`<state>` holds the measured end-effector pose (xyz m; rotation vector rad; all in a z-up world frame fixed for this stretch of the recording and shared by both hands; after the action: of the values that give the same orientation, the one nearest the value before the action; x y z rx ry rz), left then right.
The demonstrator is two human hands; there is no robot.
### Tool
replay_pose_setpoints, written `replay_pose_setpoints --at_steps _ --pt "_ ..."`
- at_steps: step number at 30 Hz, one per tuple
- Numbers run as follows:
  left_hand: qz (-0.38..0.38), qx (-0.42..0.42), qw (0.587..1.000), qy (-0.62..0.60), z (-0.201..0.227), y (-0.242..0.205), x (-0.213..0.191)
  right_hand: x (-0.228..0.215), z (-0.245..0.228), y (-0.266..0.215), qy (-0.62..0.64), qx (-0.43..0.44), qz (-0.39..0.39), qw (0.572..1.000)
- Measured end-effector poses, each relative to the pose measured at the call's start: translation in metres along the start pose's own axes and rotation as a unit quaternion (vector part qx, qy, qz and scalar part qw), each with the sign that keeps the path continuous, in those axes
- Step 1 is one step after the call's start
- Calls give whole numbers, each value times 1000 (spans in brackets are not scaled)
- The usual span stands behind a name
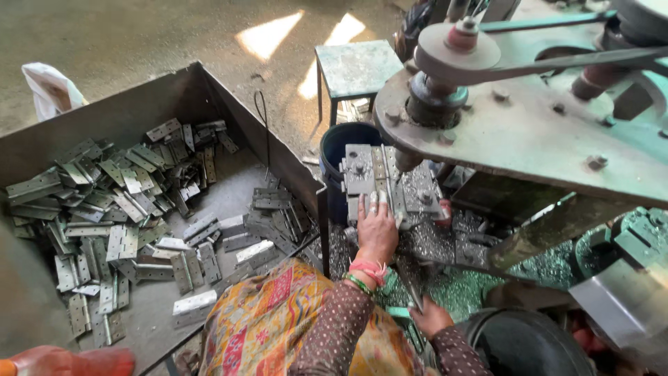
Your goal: The person repeatedly picks small metal brackets from a bin, places them into a press machine, and operates the lever to process them. The person then removes the processed brackets and returns them to the bin. This cycle is repeated continuously throughout the clip.
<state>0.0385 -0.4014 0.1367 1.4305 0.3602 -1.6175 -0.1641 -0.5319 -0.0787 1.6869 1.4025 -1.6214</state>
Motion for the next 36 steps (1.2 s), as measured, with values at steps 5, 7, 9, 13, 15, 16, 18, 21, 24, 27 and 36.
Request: replay_pose_setpoints --at_steps 5,7,9,13,15,16,18,21,24,27,36 --pt "-35 -6 999 3 -5 21 6 -47 1 24 -121 13 -39 992" --pt "-59 -13 998 -3 -5 24 11 -47 -4 18 -136 -11 -9 991" --pt "-83 -20 996 -10 -6 31 13 -34 -7 10 -71 4 19 997" --pt "-72 -17 997 -12 -7 26 10 -9 3 0 -23 26 51 998" --pt "-67 -13 998 -14 -5 9 10 -5 2 -8 31 -22 32 999" --pt "-63 -7 998 -4 -6 15 7 -18 -3 6 56 -51 31 997" --pt "-62 4 998 11 -6 24 2 -37 0 27 -41 -17 -31 999" --pt "-119 -27 992 -17 -13 34 9 -48 4 31 -119 12 -63 991" --pt "-192 -52 980 -23 -18 42 16 -28 1 15 -44 31 -62 997" --pt "-115 -44 992 -35 -17 44 7 -5 3 -1 -10 42 8 999" --pt "-146 -33 989 -9 -17 45 19 -60 -3 26 -114 -7 -47 992"
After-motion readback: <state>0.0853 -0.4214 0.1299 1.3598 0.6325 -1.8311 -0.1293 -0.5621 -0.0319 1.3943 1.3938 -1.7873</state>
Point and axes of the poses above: each hand's wrist, its own y-axis towards the middle knuckle, its own x-axis out of the palm, z = x × y, the point moved 7 cm from there along y, towards the middle knuckle, and after that the axes turned 12 degrees about -y, right-handed, at the moved point
